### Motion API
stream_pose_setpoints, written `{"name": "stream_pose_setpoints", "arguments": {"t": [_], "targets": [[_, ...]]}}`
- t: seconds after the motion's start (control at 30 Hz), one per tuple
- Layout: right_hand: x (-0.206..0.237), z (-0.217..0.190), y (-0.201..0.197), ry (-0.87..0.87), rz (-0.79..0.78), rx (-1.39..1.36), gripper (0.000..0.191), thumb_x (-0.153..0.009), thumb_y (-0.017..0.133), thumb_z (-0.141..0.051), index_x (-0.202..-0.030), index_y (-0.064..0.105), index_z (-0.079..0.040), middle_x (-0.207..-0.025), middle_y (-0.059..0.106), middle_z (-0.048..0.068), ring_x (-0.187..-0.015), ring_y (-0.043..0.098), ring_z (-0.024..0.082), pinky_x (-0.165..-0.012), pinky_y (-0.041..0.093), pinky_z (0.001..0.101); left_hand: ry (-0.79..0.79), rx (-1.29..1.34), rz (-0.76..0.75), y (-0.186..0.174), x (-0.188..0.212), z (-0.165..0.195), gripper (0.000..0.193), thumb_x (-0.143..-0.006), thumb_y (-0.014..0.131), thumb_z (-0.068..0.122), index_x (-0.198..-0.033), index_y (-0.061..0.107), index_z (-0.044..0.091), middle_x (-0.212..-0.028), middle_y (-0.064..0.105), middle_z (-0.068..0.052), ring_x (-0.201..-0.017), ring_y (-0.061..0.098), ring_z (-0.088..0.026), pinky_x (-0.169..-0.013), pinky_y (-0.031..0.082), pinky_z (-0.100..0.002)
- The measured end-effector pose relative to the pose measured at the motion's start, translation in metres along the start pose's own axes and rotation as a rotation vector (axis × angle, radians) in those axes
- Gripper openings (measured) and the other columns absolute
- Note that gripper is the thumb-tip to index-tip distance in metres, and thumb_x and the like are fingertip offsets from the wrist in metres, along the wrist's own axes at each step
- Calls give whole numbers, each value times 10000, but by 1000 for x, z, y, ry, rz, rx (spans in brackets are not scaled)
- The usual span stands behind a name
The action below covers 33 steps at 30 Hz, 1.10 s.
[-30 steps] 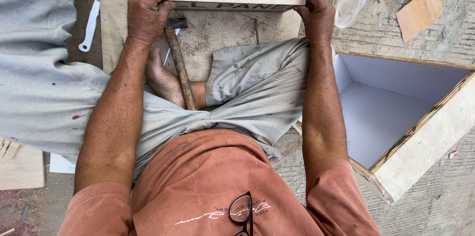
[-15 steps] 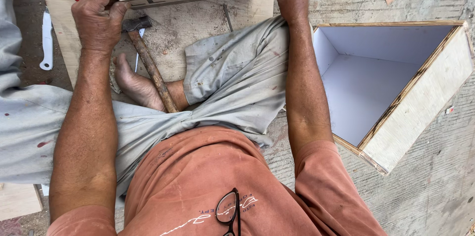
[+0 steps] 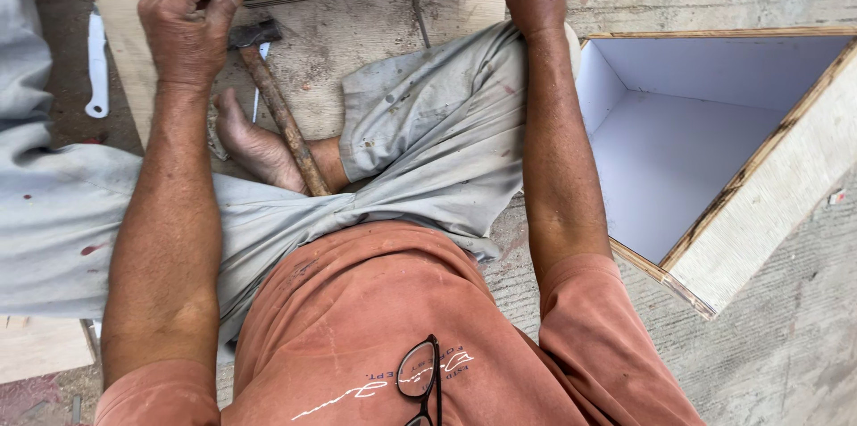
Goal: The person sits on the floor and assembles a small wooden box by hammering nails into the edges of wooden panels. They use a hammer to drive nails and occasionally reposition the panels to secure the structure.
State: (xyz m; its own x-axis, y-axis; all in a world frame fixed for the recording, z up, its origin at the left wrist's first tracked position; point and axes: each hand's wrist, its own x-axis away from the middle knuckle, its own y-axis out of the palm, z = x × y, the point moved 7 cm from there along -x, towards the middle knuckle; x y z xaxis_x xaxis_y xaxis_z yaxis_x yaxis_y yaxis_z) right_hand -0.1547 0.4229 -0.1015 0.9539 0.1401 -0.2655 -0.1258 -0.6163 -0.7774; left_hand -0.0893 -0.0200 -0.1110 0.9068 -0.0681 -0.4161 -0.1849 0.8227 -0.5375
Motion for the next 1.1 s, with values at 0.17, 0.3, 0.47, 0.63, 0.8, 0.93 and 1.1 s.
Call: {"name": "stream_pose_setpoints", "arguments": {"t": [0.17, 0.3, 0.47, 0.63, 0.8, 0.93, 1.1], "targets": [[0, 0, 2, -33, -8, 88, 336, -897, 861, -4, -1199, 769, -121, -1077, 763, 55, -909, 776, 172, -799, 673, 292, -77, -73, -62, 1, 0, -8, 341, -938, 882, 48, -1261, 778, 79, -1137, 771, -101, -1042, 752, -226, -937, 622, -333], [2, 2, 4, -96, 17, 168, 323, -936, 866, -24, -1218, 775, -152, -1092, 767, 32, -963, 772, 156, -818, 635, 259, -6, -99, -32, -1, 0, -5, 366, -937, 867, 41, -1283, 768, 109, -1215, 763, -80, -1127, 739, -220, -960, 596, -322], [5, 9, 6, -71, 27, 147, 312, -945, 863, -33, -1218, 769, -152, -1075, 775, 29, -963, 775, 131, -807, 637, 242, 5, -128, -32, 1, 1, -8, 373, -920, 857, 58, -1277, 765, 116, -1227, 764, -71, -1151, 736, -228, -981, 620, -325], [3, 7, 6, -58, 23, 108, 306, -940, 862, -36, -1211, 768, -143, -1100, 776, 46, -995, 781, 143, -820, 635, 246, 2, -126, -41, 2, 1, -11, 363, -925, 861, 67, -1272, 765, 109, -1228, 764, -76, -1152, 736, -235, -985, 611, -332], [1, -2, 3, -99, 41, 169, 284, -930, 887, -62, -1183, 782, -137, -1028, 776, 36, -912, 775, 158, -772, 642, 276, 25, -115, -24, 0, 3, -11, 350, -921, 854, 43, -1252, 759, 105, -1252, 768, -77, -1170, 739, -238, -1011, 608, -344], [2, -11, -4, -123, 60, 124, 292, -898, 861, -21, -1166, 768, -91, -1030, 761, 59, -838, 758, 186, -733, 652, 320, 48, -136, -46, 3, 4, -10, 315, -975, 854, 23, -1261, 761, 115, -1230, 783, -51, -1152, 752, -218, -992, 614, -336], [3, -19, -7, -63, 73, 142, 158, -926, 857, -67, -1060, 780, -96, -932, 769, 33, -779, 754, 151, -675, 640, 303, 70, -99, -25, -1, 4, -4, 275, -1026, 847, 25, -1276, 765, 107, -1184, 782, -42, -1095, 755, -200, -941, 640, -309]]}}
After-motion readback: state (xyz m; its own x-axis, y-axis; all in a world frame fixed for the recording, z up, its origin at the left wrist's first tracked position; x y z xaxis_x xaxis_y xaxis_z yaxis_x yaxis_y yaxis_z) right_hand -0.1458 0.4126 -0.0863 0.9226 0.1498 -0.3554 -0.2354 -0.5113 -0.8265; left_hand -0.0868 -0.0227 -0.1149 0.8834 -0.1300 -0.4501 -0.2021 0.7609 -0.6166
